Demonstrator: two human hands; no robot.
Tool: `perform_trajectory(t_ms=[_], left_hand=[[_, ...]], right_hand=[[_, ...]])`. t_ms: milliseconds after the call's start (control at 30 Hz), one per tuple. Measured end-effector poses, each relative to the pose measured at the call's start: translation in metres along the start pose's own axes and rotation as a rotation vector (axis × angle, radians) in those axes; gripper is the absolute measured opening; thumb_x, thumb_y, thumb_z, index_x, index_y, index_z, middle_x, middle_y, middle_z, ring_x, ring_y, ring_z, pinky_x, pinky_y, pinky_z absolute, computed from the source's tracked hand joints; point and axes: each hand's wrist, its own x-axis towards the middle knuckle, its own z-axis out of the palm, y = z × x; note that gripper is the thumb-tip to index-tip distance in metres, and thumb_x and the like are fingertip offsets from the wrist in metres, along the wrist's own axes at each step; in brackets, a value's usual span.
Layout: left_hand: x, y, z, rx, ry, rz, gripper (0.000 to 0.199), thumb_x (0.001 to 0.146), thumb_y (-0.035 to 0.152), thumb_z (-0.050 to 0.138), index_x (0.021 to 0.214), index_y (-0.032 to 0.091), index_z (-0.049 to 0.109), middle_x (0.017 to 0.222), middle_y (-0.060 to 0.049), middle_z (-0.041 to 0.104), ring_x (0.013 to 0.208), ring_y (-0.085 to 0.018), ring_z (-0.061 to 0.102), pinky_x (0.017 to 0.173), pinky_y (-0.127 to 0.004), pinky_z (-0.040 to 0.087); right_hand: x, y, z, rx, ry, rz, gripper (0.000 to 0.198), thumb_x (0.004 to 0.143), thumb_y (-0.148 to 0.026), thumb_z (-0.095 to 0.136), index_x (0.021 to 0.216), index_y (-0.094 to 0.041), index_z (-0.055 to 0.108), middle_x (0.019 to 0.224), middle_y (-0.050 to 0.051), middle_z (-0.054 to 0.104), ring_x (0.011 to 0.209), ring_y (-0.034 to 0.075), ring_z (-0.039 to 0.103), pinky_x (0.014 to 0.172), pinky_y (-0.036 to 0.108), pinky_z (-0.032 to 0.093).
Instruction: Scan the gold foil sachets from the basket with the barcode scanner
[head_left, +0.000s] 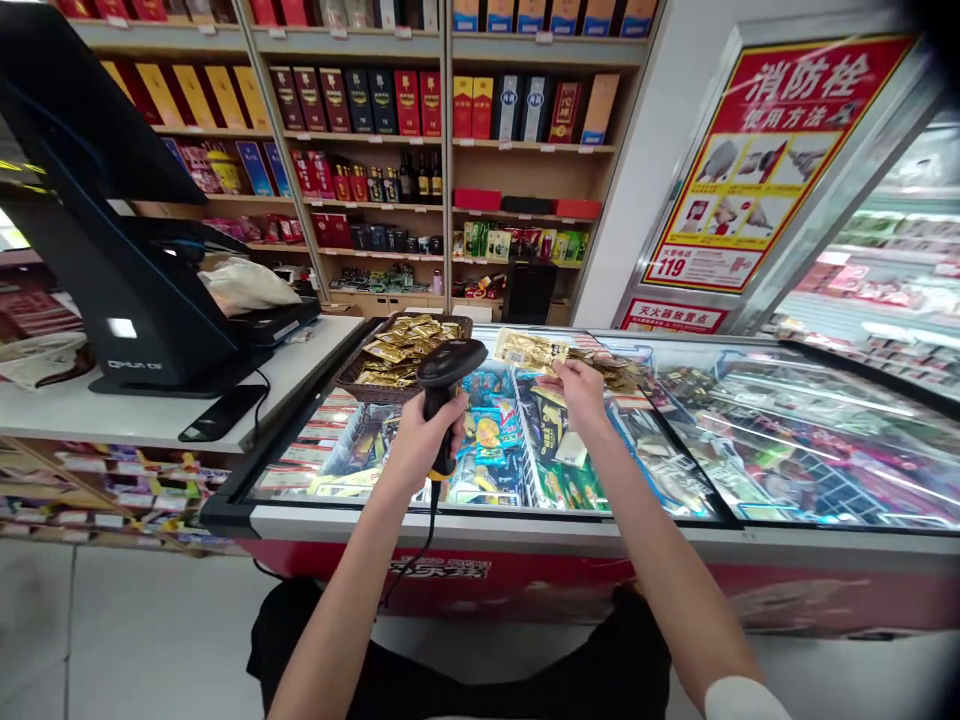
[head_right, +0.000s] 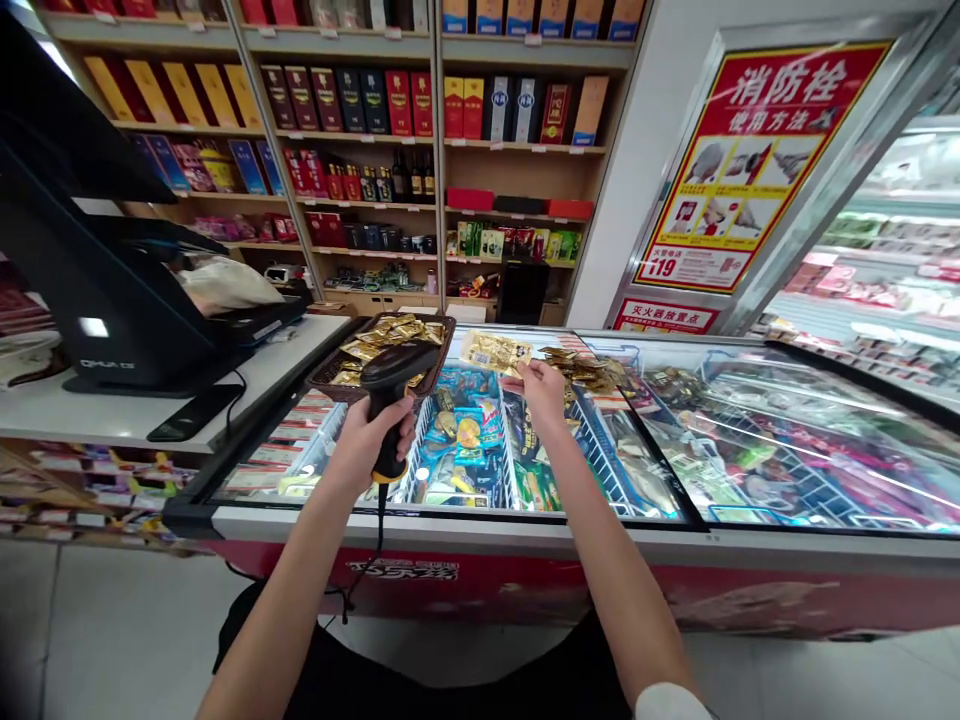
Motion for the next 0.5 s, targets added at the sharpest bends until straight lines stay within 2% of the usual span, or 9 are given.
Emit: perform_trajectory(t_ms=[233,500], left_hand=[[-0.029,-0.014,0.019,-0.012,-0.043,-0.035,0.024,0.08,0.034,0.07,0.079,0.018,0.052,0.058,0.006,0.048,0.043,-0.008,0.045,0.038,-0.021,0.035],[-0.041,-0.01,0.022,0.009,-0.109,-0.047,0.028,0.082,0.039,0.067,0.076,0.019,0.049,0.06,0.006,0.047,0.045,-0.007,0.045,0.04,-0.021,0.034]], right_hand=[[-0.014,-0.023,-0.007,-0.004,-0.009,-0.067,0.016,0.079,-0.026,0.071,0.078,-0.017,0.058,0.059,-0.003,0.062,0.059,0.017,0.07,0.058,0.026,0.062],[-0.023,-0.027,-0.007,-0.033,-0.023,-0.065,0.015,0.079,-0.027,0.07,0.079,-0.018,0.058,0.06,-0.002,0.064,0.058,0.018,0.069,0.056,0.027,0.061]])
